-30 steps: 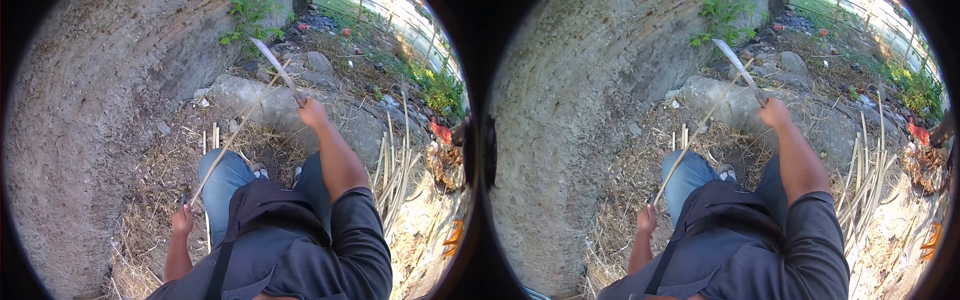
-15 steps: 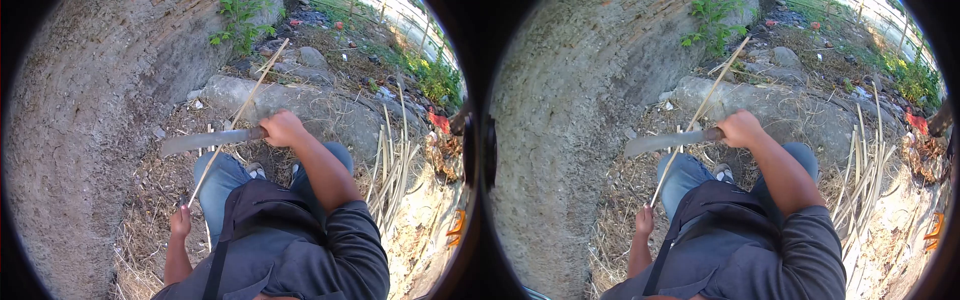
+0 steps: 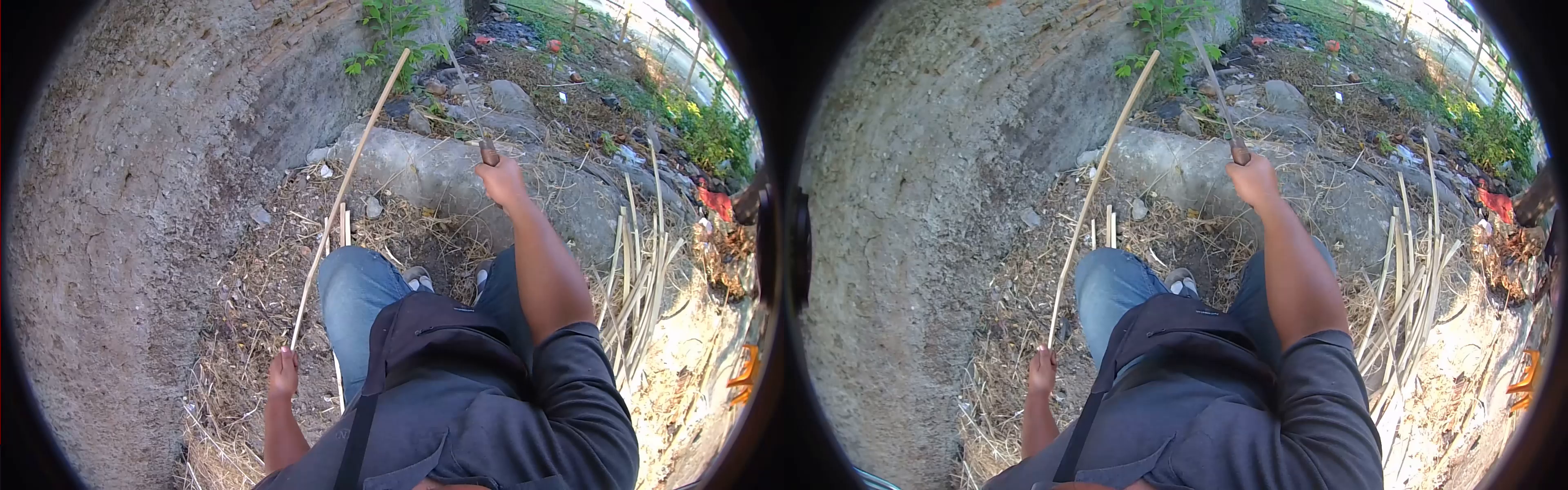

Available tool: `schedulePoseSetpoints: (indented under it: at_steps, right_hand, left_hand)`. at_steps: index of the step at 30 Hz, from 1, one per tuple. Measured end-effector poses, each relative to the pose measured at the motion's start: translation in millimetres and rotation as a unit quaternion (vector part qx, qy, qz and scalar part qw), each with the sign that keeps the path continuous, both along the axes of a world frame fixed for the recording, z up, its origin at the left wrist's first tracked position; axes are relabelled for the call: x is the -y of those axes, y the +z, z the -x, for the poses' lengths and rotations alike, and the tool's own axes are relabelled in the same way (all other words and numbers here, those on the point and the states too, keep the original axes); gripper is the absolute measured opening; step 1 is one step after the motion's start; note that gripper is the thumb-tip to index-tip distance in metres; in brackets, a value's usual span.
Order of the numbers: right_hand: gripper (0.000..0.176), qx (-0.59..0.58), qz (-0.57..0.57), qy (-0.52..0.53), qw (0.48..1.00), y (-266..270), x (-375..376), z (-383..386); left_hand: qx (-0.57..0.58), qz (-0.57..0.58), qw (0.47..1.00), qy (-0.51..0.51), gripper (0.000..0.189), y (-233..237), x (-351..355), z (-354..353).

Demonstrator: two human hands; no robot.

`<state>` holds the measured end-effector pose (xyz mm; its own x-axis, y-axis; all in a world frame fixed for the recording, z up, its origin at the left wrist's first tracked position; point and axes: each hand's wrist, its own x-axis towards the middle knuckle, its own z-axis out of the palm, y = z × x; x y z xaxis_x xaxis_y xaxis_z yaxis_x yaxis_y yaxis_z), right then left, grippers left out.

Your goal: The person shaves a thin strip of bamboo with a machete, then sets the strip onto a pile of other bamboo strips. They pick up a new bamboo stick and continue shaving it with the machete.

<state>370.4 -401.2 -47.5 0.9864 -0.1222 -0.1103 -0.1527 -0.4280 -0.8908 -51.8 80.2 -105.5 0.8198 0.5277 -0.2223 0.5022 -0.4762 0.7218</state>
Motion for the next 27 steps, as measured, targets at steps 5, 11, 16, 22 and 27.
schedulePoseSetpoints:
  at_steps: [5, 11, 16, 22, 27]
  right_hand:
    - [0.030, 0.138, 0.070, -0.025, 0.988, 22, -6, 21]
    - [0.026, 0.241, 0.207, 0.121, 0.940, 50, -24, 59]
    - [0.025, 0.322, 0.324, 0.272, 0.847, 51, -47, 76]
    - [0.026, 0.161, 0.276, 0.181, 0.930, 52, -22, 47]
    - [0.024, 0.137, 0.233, 0.143, 0.952, 43, -19, 37]
  left_hand:
    - [-0.012, 0.076, 0.997, -0.024, 0.057, 8, 21, -25]
    - [-0.010, 0.137, 0.988, -0.065, 0.056, 45, 76, -81]
    - [0.034, 0.160, 0.982, -0.099, 0.055, 71, 112, -130]
    - [0.041, 0.044, 0.989, -0.134, 0.054, 72, 117, -134]
    - [0.029, -0.009, 0.989, -0.143, 0.055, 69, 124, -131]
